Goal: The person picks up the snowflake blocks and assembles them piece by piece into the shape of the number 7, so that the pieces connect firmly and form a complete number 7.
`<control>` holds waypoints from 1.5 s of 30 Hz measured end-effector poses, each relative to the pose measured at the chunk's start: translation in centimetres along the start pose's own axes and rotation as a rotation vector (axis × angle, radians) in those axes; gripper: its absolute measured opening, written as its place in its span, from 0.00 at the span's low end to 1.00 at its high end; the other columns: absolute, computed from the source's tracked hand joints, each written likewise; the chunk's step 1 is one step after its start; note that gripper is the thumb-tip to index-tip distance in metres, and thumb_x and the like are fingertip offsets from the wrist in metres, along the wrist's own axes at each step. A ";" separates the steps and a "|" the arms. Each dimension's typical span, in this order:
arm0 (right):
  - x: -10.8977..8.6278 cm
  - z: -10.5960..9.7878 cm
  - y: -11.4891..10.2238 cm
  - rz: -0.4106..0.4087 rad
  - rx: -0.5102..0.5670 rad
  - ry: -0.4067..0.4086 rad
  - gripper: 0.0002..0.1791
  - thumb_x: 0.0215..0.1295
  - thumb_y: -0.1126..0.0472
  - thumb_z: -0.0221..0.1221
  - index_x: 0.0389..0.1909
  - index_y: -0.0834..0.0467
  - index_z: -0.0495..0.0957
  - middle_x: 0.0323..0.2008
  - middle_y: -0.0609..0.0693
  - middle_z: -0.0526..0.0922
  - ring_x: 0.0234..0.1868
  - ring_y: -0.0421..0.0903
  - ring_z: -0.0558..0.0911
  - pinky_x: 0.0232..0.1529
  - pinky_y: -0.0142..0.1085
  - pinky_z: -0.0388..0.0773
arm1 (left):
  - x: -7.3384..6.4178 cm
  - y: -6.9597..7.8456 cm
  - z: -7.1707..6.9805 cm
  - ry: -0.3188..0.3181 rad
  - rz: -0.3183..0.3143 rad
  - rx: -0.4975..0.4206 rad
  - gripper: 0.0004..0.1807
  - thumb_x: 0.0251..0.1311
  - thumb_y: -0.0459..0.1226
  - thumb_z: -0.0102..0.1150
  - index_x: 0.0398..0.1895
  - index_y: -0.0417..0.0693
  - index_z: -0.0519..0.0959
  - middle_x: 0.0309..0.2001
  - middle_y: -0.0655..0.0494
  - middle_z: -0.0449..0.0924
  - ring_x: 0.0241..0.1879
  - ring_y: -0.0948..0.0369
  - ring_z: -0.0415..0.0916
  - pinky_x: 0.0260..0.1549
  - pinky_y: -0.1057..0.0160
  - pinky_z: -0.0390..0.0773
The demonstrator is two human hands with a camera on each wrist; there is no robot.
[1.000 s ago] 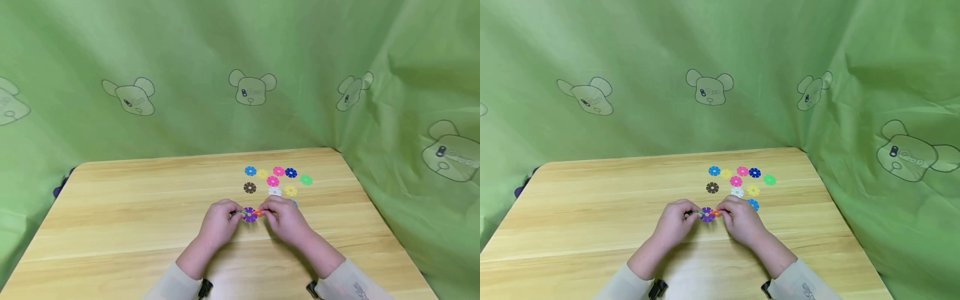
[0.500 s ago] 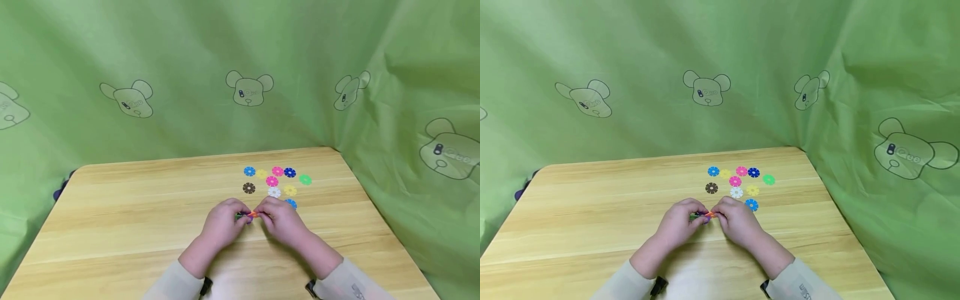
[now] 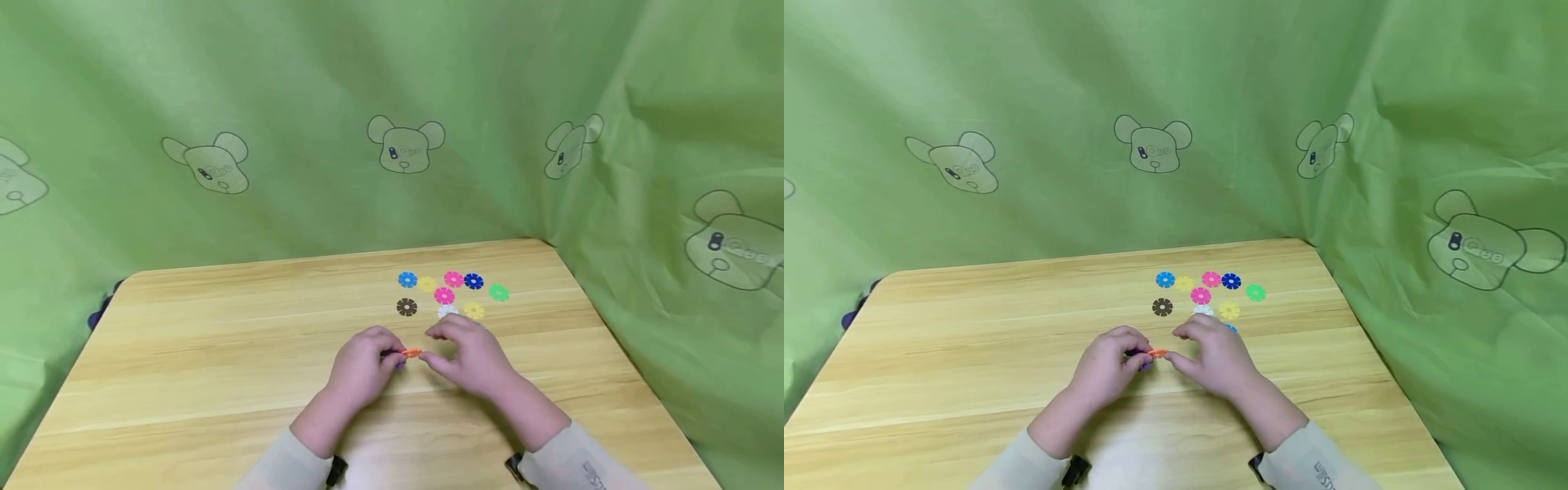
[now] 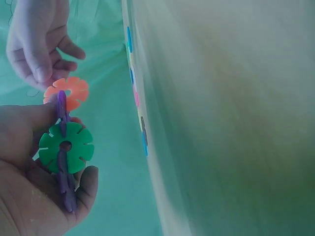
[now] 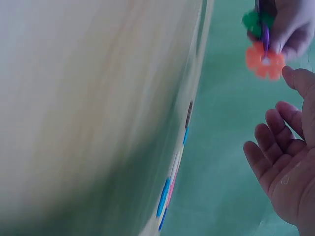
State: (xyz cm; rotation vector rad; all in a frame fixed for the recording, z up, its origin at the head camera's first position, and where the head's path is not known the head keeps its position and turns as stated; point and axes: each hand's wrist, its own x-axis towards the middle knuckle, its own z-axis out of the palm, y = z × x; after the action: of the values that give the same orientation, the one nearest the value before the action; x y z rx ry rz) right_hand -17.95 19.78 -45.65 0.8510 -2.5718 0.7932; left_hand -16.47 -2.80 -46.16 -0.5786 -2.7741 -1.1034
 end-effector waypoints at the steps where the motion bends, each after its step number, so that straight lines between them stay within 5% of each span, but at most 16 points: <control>1: 0.0 -0.2 0.3 0.013 -0.017 0.008 0.20 0.54 0.57 0.80 0.44 0.60 0.87 0.39 0.49 0.86 0.40 0.45 0.85 0.44 0.43 0.86 | 0.0 0.0 0.0 -0.001 -0.004 -0.003 0.02 0.66 0.37 0.73 0.35 0.53 0.89 0.43 0.62 0.86 0.44 0.61 0.83 0.49 0.56 0.84; 8: -0.2 -1.2 2.1 0.040 -0.177 0.023 0.30 0.51 0.51 0.82 0.51 0.63 0.85 0.45 0.53 0.86 0.46 0.52 0.85 0.46 0.47 0.87 | -0.1 -0.2 -0.2 0.011 -0.012 -0.011 0.02 0.66 0.37 0.73 0.34 0.53 0.89 0.43 0.62 0.86 0.45 0.59 0.84 0.52 0.54 0.84; 24: -0.4 -2.4 4.6 0.267 -0.354 -0.182 0.38 0.56 0.47 0.80 0.55 0.72 0.80 0.52 0.65 0.82 0.54 0.64 0.80 0.56 0.58 0.82 | -0.3 -0.4 -0.4 0.014 -0.021 -0.012 0.02 0.66 0.38 0.72 0.35 0.52 0.89 0.44 0.61 0.86 0.46 0.59 0.84 0.52 0.54 0.84; 45: -0.3 -1.7 6.0 0.362 -0.385 -0.370 0.14 0.66 0.56 0.73 0.42 0.63 0.85 0.40 0.57 0.85 0.43 0.58 0.84 0.46 0.55 0.86 | -0.4 -0.8 -0.6 -0.002 -0.024 -0.006 0.02 0.68 0.37 0.71 0.36 0.52 0.89 0.45 0.60 0.86 0.47 0.58 0.84 0.53 0.53 0.84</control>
State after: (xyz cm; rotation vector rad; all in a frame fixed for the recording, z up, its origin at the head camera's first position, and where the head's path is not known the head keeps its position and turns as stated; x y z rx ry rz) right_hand -21.24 24.93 -46.88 0.4510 -3.1144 0.2119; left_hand -16.42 -3.81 -46.33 -0.5483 -2.7872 -1.1176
